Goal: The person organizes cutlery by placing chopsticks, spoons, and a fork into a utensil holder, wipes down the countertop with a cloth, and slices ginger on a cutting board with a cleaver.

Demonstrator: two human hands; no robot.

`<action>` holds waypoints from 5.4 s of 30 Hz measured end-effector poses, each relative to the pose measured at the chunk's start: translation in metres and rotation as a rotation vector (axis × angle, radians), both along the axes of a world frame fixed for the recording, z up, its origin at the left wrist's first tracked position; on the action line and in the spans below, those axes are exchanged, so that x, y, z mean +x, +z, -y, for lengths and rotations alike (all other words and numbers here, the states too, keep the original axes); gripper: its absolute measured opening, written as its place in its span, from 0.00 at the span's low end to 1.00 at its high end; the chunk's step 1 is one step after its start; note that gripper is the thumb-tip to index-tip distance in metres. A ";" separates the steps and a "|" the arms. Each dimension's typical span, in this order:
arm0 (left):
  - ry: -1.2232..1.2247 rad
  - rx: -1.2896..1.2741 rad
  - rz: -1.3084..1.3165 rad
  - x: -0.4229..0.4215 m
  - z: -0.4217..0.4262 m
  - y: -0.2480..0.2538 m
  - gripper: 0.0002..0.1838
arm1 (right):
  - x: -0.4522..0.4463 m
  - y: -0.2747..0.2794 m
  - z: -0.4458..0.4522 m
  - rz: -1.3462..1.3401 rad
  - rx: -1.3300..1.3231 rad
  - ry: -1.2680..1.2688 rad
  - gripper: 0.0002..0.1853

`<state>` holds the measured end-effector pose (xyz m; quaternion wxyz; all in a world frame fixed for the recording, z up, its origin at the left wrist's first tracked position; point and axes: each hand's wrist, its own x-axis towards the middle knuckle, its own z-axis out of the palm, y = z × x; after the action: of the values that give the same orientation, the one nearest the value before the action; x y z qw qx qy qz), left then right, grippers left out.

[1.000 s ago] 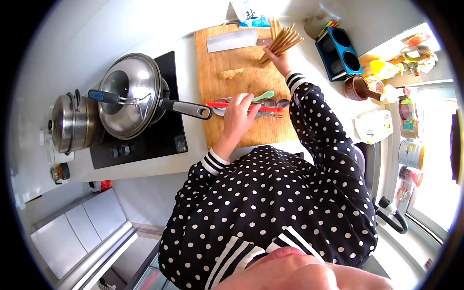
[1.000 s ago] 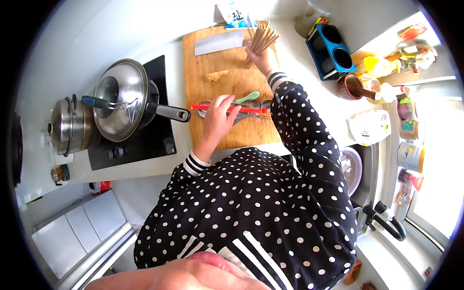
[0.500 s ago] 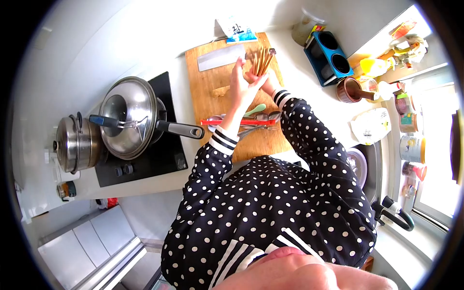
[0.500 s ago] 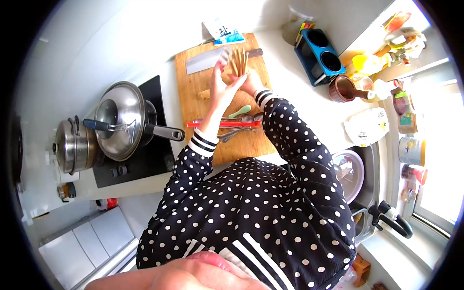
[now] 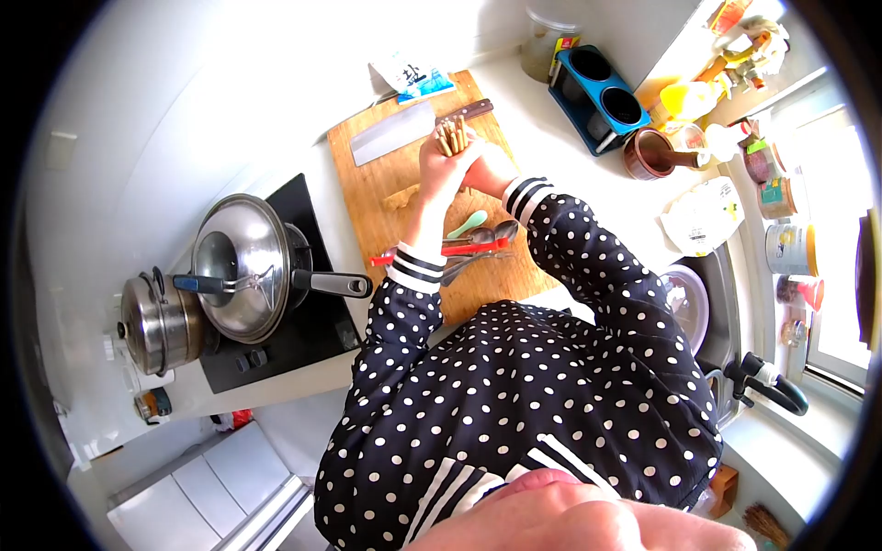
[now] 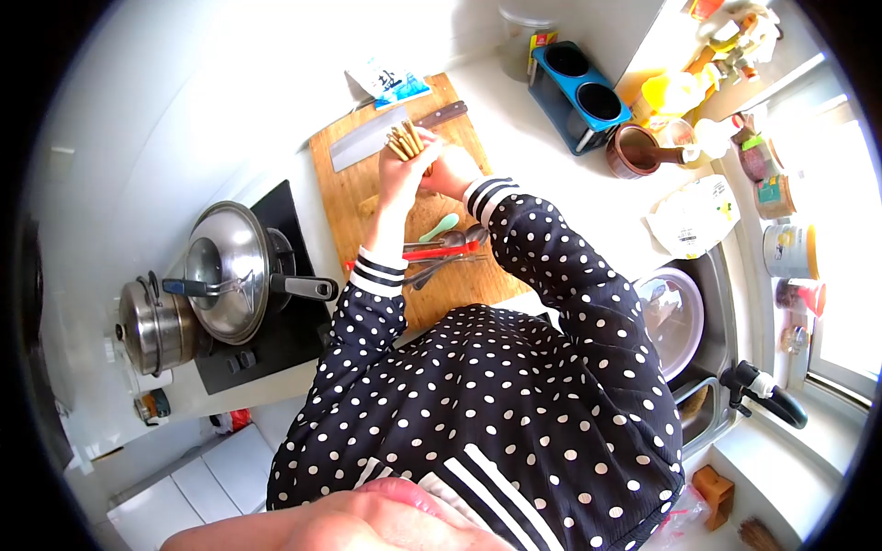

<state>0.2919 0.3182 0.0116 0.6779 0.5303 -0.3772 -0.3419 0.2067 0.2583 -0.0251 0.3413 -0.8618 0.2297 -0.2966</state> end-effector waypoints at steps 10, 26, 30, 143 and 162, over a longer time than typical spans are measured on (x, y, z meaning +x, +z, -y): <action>-0.149 0.043 0.205 0.013 0.003 -0.012 0.09 | 0.000 -0.003 -0.004 -0.011 0.107 -0.062 0.26; -0.013 0.193 -0.013 0.014 -0.026 -0.002 0.32 | -0.046 0.008 0.044 0.387 1.209 -0.231 0.12; -0.338 0.339 -0.156 0.011 -0.033 0.012 0.26 | -0.063 0.027 0.036 0.412 1.322 -0.080 0.10; 0.312 0.484 0.457 -0.013 -0.268 -0.061 0.07 | 0.026 -0.044 -0.106 -0.646 -0.101 0.289 0.12; 0.205 0.482 -0.386 0.004 -0.171 -0.053 0.13 | -0.005 -0.016 -0.104 -0.257 1.070 0.023 0.15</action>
<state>0.2958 0.4893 -0.0415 0.6228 0.6361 -0.0945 -0.4456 0.2018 0.3622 -0.0413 0.7045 -0.5996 0.3787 -0.0272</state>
